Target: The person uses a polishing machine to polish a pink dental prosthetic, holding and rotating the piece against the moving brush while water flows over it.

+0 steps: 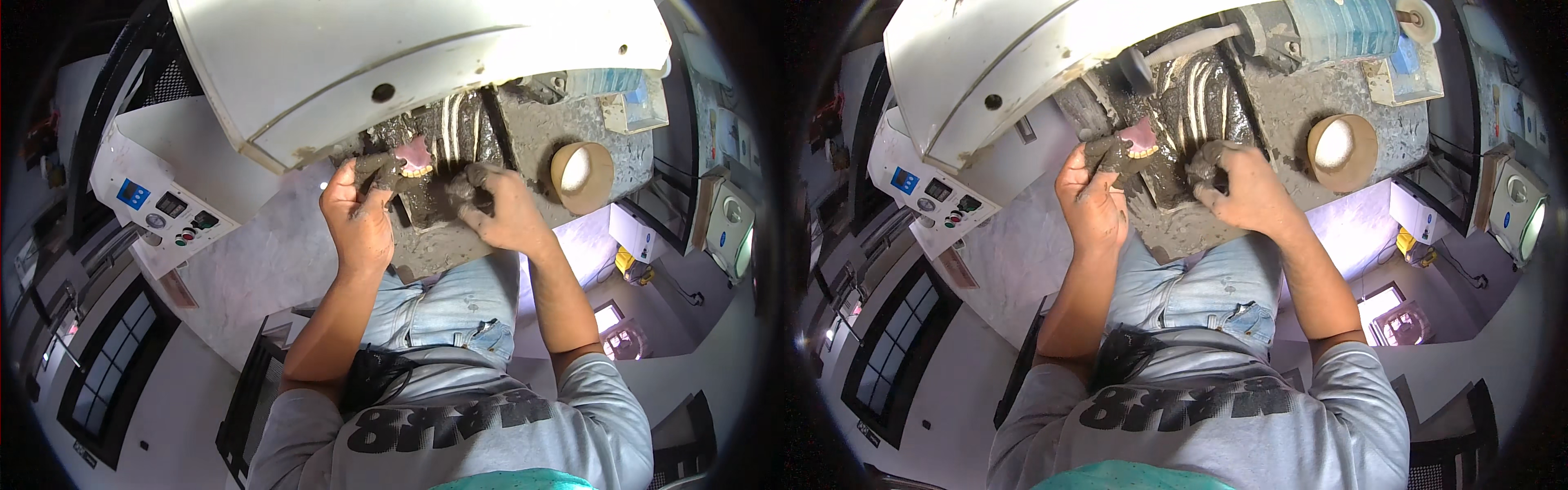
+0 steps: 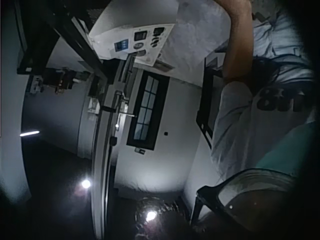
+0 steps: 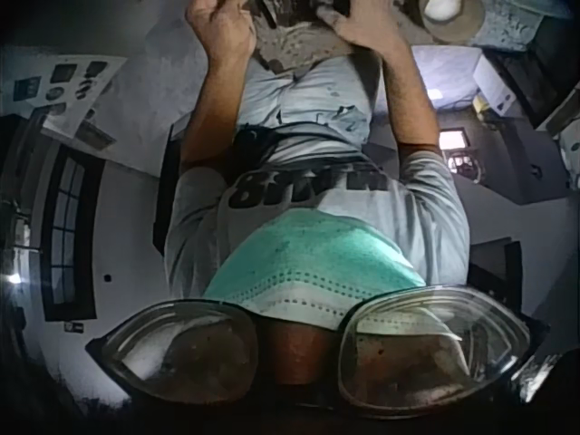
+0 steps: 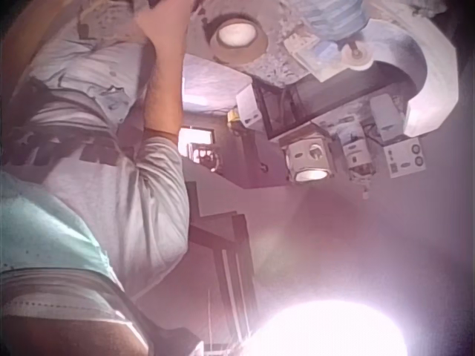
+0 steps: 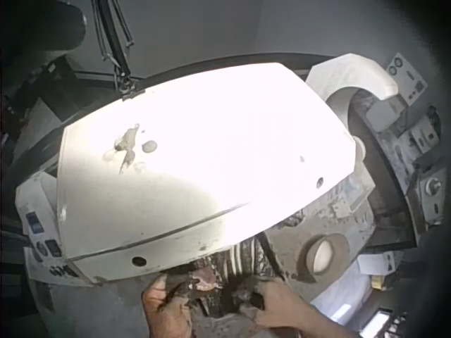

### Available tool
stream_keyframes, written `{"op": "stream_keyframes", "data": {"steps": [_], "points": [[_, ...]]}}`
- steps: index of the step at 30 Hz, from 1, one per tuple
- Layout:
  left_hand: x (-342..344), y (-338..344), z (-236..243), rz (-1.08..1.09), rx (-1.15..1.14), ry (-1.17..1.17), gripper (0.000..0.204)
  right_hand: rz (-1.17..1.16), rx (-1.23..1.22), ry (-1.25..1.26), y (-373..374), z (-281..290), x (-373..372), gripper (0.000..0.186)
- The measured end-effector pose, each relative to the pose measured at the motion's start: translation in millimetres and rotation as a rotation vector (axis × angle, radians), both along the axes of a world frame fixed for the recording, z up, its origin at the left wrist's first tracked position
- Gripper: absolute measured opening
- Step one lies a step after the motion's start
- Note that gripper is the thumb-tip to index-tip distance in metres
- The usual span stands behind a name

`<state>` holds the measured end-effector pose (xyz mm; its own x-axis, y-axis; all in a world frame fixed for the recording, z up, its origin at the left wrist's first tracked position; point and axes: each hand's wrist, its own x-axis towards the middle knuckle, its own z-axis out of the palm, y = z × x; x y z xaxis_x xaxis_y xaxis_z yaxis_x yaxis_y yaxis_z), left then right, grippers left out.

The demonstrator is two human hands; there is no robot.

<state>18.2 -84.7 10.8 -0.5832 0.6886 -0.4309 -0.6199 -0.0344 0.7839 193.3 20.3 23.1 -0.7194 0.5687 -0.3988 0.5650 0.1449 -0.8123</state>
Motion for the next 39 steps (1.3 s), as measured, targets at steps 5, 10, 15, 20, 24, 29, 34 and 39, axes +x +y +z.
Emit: {"op": "stream_keyframes", "data": {"steps": [5,10,15,20,24,29,34,39], "points": [[3.0,2.2,0.8,-0.020,-0.045,0.040,0.028,-0.334,-0.190,0.152,0.3,-2.1,0.3,0.021],[3.3,2.3,-14.6,-0.119,-0.044,0.094,0.030,-0.549,-0.448,0.224,8.2,-8.5,-18.7,0.016],[15.6,18.3,-7.1,-0.102,-0.007,0.044,0.033,-0.686,-0.615,0.348,5.3,-26.0,-23.2,0.018],[30.5,14.7,-12.1,-0.159,-0.053,0.118,0.029,-0.820,-0.685,0.475,-5.9,-24.8,-27.3,0.019],[20.7,6.5,-31.7,-0.198,-0.136,0.421,0.027,-0.610,-0.416,0.154,-9.0,-17.5,-28.6,0.018],[-6.3,13.0,-26.8,-0.411,-0.162,1.037,0.020,-0.602,-0.205,0.167,-1.2,-10.7,-7.9,0.028],[-5.0,18.6,-29.0,-0.462,-0.190,1.155,0.022,-0.356,-0.015,0.686,19.2,-4.4,-14.1,0.039],[-6.1,26.9,-33.2,-0.296,-0.210,1.169,0.022,-0.091,0.279,0.271,26.1,-9.5,-36.3,0.033]]}}
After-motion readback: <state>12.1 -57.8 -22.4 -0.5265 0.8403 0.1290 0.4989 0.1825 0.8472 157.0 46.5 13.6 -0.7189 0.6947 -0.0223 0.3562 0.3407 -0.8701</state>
